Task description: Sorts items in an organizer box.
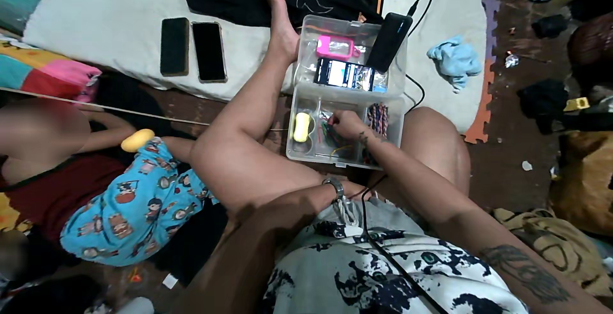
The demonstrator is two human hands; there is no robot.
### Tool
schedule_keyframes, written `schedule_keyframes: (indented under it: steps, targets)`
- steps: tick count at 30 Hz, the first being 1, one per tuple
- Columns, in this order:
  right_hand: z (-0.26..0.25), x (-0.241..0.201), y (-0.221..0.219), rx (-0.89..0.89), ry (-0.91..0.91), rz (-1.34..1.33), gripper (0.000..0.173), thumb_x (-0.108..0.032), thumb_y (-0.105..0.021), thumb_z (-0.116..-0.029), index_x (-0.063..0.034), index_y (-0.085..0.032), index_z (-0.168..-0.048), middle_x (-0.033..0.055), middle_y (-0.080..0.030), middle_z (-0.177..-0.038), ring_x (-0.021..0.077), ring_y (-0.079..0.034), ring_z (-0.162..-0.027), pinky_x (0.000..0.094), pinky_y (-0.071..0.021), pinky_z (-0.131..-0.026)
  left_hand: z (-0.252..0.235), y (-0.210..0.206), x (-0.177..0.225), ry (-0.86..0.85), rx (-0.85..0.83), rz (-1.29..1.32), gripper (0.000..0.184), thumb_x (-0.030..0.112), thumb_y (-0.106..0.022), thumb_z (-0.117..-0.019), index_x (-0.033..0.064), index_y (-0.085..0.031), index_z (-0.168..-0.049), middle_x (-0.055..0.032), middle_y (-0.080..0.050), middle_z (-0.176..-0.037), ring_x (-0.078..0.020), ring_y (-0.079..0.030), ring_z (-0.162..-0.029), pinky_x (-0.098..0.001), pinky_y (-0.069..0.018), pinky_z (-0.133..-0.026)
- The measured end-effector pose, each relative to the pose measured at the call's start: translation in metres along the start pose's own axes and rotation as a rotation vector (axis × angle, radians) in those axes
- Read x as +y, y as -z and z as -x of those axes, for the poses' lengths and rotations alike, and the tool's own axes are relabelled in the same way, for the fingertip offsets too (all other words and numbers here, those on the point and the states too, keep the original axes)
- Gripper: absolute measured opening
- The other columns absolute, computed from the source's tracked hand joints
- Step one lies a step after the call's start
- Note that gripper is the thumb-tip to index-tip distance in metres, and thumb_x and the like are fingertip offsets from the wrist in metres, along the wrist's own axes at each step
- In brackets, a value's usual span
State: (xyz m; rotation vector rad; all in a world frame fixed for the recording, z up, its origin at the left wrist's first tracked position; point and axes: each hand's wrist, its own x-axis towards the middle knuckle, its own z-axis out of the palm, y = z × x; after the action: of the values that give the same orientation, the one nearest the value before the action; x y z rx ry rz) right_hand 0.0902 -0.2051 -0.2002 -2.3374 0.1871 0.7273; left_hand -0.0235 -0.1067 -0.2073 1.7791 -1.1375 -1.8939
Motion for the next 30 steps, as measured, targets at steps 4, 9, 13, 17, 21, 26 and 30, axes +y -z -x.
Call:
schedule_keyframes:
  steps: [4, 9, 13, 17, 21, 26, 30]
  targets:
    - [0.007, -0.004, 0.006, 0.132, -0.032, -0.056, 0.025, -0.008, -0.056, -0.1009, 0.0015, -0.067, -0.122, 0.0248, -0.067, -0.12, 0.0404, -0.064, -0.117, 0.0592, -0.0488, -0.1, 0.002, -0.002, -0.001, -0.065, 0.041, 0.023, 0.025, 0.005, -0.046, -0.1049, -0.0121, -0.062, -0.115, -0.0269, -0.063, -0.111, -0.0324, -0.059, -0.1, -0.0479, -0.0456, -0.091]
    - [0.014, -0.005, 0.018, 0.178, -0.018, -0.13, 0.027, -0.012, -0.054, -0.1044, 0.0019, -0.065, -0.124, 0.0249, -0.067, -0.12, 0.0401, -0.064, -0.116, 0.059, -0.0478, -0.101, 0.019, 0.001, 0.01, 0.028, 0.031, 0.104, 0.033, 0.014, -0.043, -0.1087, -0.0084, -0.061, -0.123, -0.0253, -0.063, -0.117, -0.03, -0.059, -0.104, -0.0469, -0.0456, -0.093]
    - [0.013, 0.005, 0.018, 0.136, 0.049, -0.1, 0.024, -0.013, -0.059, -0.1018, -0.0005, -0.067, -0.121, 0.0228, -0.069, -0.114, 0.04, -0.066, -0.11, 0.0618, -0.0493, -0.097, 0.012, 0.001, 0.009, 0.038, 0.01, 0.03, 0.036, 0.018, -0.041, -0.1096, -0.0082, -0.061, -0.124, -0.0262, -0.062, -0.119, -0.0327, -0.06, -0.107, -0.0501, -0.0451, -0.094]
    - [0.021, 0.004, 0.017, -0.146, 0.327, 0.105, 0.02, -0.008, -0.062, -0.1002, 0.0006, -0.069, -0.117, 0.0203, -0.07, -0.114, 0.0357, -0.067, -0.111, 0.0557, -0.0497, -0.101, -0.002, -0.002, -0.002, -0.037, 0.013, -0.007, 0.032, 0.012, -0.042, -0.1079, -0.01, -0.062, -0.119, -0.0269, -0.063, -0.115, -0.0328, -0.059, -0.104, -0.0499, -0.0452, -0.093]
    - [0.021, 0.004, 0.001, -0.282, 0.489, 0.28, 0.017, -0.005, -0.061, -0.0995, -0.0003, -0.071, -0.112, 0.0193, -0.069, -0.114, 0.0358, -0.066, -0.111, 0.0547, -0.0498, -0.1, 0.012, 0.001, 0.008, 0.016, -0.017, 0.012, 0.03, 0.01, -0.041, -0.1078, -0.0082, -0.061, -0.12, -0.0244, -0.063, -0.114, -0.0296, -0.059, -0.101, -0.0476, -0.0462, -0.091]
    - [0.015, 0.009, 0.011, 0.054, 0.395, 0.045, 0.02, -0.005, -0.06, -0.0994, 0.0027, -0.069, -0.115, 0.0225, -0.068, -0.116, 0.0366, -0.066, -0.112, 0.0533, -0.0501, -0.103, 0.012, 0.002, 0.012, 0.078, -0.008, 0.033, 0.031, 0.014, -0.045, -0.1073, -0.0073, -0.062, -0.12, -0.0231, -0.063, -0.113, -0.0278, -0.059, -0.099, -0.0465, -0.0461, -0.088]
    - [0.022, 0.013, 0.031, 0.132, 0.356, -0.044, 0.02, -0.008, -0.059, -0.1015, -0.0002, -0.068, -0.118, 0.0196, -0.069, -0.116, 0.0332, -0.067, -0.108, 0.0522, -0.0522, -0.098, 0.002, -0.001, 0.003, 0.075, -0.006, 0.046, 0.033, 0.019, -0.045, -0.1079, -0.0066, -0.063, -0.12, -0.0229, -0.063, -0.114, -0.0279, -0.059, -0.1, -0.0473, -0.046, -0.089]
